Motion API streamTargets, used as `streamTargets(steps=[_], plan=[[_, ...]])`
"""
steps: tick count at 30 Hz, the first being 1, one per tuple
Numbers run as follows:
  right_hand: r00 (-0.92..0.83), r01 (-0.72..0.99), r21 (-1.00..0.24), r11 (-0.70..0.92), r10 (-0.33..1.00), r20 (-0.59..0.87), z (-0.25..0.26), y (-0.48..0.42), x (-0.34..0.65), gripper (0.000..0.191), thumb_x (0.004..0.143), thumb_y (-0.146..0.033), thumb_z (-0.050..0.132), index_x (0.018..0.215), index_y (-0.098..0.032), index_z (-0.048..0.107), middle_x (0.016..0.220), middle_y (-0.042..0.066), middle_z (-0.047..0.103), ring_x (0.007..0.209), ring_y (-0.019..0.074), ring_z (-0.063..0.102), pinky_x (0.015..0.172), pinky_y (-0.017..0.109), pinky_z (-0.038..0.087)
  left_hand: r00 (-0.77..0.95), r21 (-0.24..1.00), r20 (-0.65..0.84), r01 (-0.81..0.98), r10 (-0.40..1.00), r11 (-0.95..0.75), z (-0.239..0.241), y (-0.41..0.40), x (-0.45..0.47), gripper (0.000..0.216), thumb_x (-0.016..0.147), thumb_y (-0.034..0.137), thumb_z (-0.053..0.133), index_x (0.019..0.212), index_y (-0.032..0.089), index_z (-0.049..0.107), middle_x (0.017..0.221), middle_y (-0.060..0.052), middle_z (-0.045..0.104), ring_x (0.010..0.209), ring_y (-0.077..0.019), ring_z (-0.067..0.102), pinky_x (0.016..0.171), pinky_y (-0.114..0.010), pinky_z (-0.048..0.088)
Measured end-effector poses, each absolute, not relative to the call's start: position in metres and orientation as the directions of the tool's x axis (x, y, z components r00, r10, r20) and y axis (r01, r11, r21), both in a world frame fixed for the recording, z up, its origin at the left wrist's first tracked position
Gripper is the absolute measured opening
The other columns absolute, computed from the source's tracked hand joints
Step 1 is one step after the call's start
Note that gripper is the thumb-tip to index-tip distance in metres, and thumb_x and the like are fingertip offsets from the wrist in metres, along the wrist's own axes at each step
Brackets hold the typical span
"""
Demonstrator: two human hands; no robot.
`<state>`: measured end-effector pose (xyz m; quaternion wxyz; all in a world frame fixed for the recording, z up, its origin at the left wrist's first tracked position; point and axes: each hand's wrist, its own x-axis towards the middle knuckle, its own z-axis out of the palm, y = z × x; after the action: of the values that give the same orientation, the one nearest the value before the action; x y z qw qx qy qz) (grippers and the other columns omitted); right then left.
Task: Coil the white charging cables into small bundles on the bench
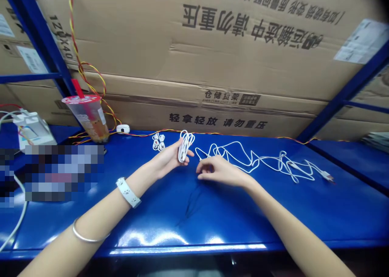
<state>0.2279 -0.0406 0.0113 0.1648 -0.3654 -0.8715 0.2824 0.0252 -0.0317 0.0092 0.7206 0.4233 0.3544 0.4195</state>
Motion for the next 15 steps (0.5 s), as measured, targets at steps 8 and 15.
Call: streamTargets(steps=[8,15], plan=[[-0.42,0.268,-0.886,0.378,0.873,0.246,0.0,-0.036,0.216,0.029,0.087,-0.035,0.051,0.109,-0.02,0.061,0.088,0.003,0.064,0.074,0.0153,0.055,0.067,0.028,0.043,0.561,0.929,0.0,-0.307,0.828,0.207,0.004,-0.045,0.036,0.027,0.085,0.028,0.059,0.108,0.017,0.051,0.077,-0.004,0.063,0.054,-0.0078,0.05,0.054,-0.02,0.039],[-0.338,0.015,-0.97,0.242,0.914,0.223,0.003,-0.043,0.212,0.021,0.081,-0.036,0.06,0.087,-0.017,0.066,0.076,0.001,0.06,0.066,0.0119,0.049,0.063,0.026,0.039,0.623,0.952,0.021,-0.251,0.782,0.175,0.011,-0.052,0.037,0.045,0.089,0.036,0.053,0.13,0.02,0.041,0.079,-0.007,0.066,0.052,-0.0092,0.054,0.051,-0.021,0.039]])
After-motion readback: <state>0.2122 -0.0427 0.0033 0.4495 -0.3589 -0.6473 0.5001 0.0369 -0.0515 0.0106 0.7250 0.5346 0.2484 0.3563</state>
